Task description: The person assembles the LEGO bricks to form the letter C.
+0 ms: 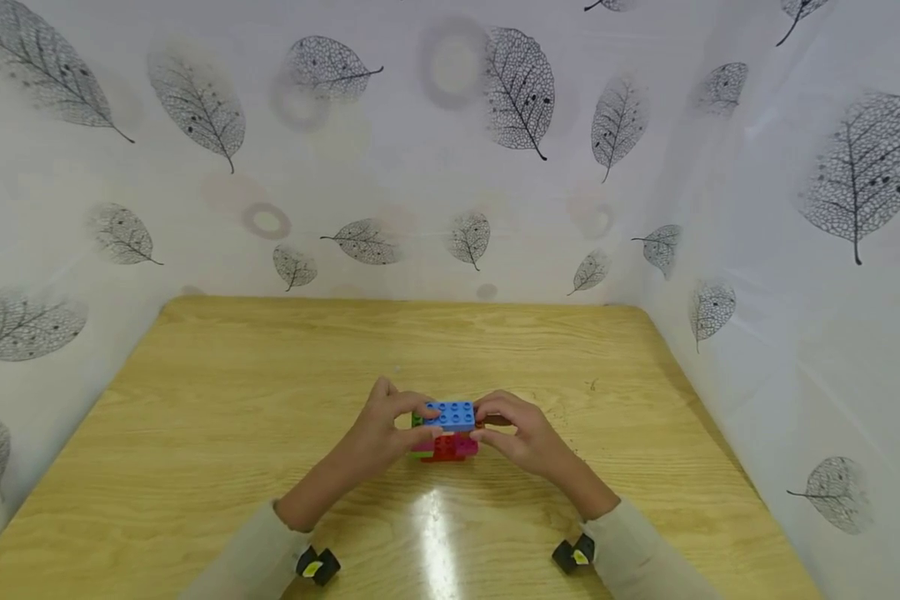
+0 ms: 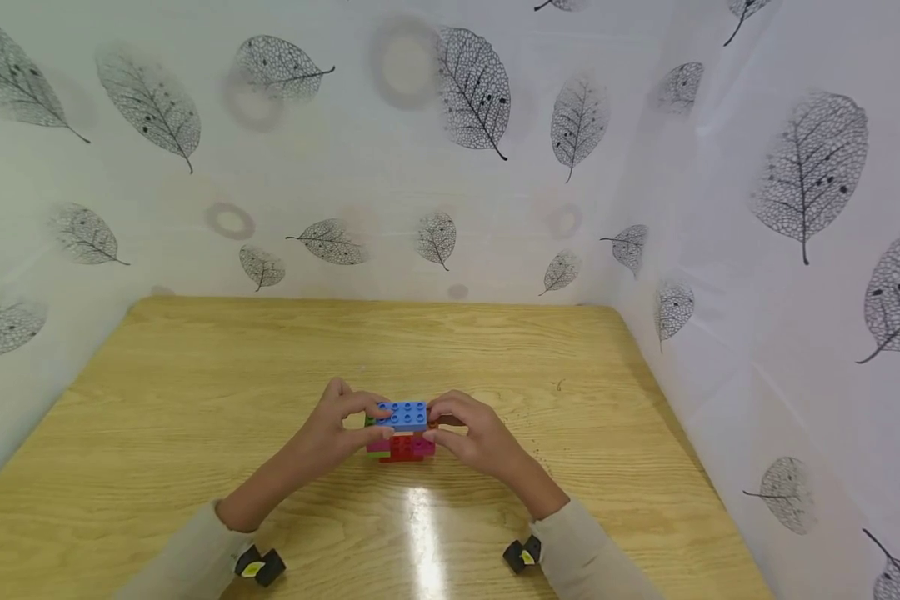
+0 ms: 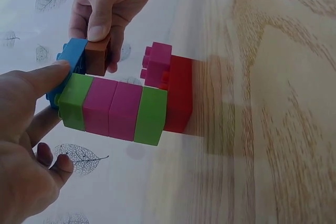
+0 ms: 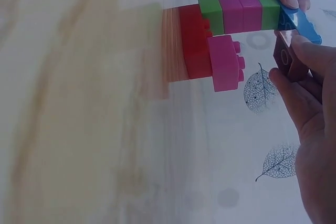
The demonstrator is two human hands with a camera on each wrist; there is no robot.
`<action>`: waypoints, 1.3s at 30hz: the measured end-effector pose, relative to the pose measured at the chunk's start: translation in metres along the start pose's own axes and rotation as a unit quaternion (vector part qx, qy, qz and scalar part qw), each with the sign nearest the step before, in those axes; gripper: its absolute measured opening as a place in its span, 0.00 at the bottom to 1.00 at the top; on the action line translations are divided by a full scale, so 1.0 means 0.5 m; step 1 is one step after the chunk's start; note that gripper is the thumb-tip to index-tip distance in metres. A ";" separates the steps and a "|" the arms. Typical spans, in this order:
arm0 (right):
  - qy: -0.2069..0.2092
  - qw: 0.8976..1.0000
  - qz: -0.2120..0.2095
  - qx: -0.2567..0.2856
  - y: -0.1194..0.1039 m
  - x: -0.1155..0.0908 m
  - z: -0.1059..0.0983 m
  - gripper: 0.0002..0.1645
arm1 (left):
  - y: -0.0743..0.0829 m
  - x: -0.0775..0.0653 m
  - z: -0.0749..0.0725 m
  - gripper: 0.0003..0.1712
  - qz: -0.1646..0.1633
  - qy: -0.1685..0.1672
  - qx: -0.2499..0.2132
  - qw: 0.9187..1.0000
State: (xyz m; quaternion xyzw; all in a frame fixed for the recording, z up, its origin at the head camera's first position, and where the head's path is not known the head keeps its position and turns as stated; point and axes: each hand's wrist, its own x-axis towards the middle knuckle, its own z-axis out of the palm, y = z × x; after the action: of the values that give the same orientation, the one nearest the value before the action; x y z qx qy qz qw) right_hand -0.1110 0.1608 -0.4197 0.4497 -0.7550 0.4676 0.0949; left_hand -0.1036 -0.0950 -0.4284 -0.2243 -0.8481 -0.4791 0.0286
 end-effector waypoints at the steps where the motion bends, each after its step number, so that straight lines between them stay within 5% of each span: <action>1: 0.000 1.000 0.001 0.001 0.000 0.000 0.000 0.15 | 0.000 0.000 0.000 0.11 0.001 0.000 0.000 1.000; 15: -0.028 0.999 0.043 0.012 0.002 0.000 -0.012 0.14 | 0.012 -0.002 0.005 0.14 -0.026 0.007 0.065 0.997; 25: -0.055 0.998 0.022 0.025 0.038 -0.011 -0.011 0.15 | 0.011 -0.007 -0.001 0.13 -0.075 -0.026 -0.020 0.997; 29: -0.057 0.998 0.025 0.024 0.074 -0.024 -0.005 0.17 | 0.011 -0.006 -0.005 0.11 -0.062 -0.033 -0.043 0.997; 39: -0.047 0.998 0.012 0.026 0.012 -0.001 -0.026 0.20 | 0.005 -0.007 -0.031 0.10 -0.011 -0.033 -0.040 0.999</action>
State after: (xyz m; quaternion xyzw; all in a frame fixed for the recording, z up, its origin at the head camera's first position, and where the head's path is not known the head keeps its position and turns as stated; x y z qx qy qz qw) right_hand -0.1188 0.1724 -0.4165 0.4640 -0.7517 0.4668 0.0420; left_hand -0.1020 -0.1081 -0.4188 -0.2318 -0.8311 -0.5054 -0.0131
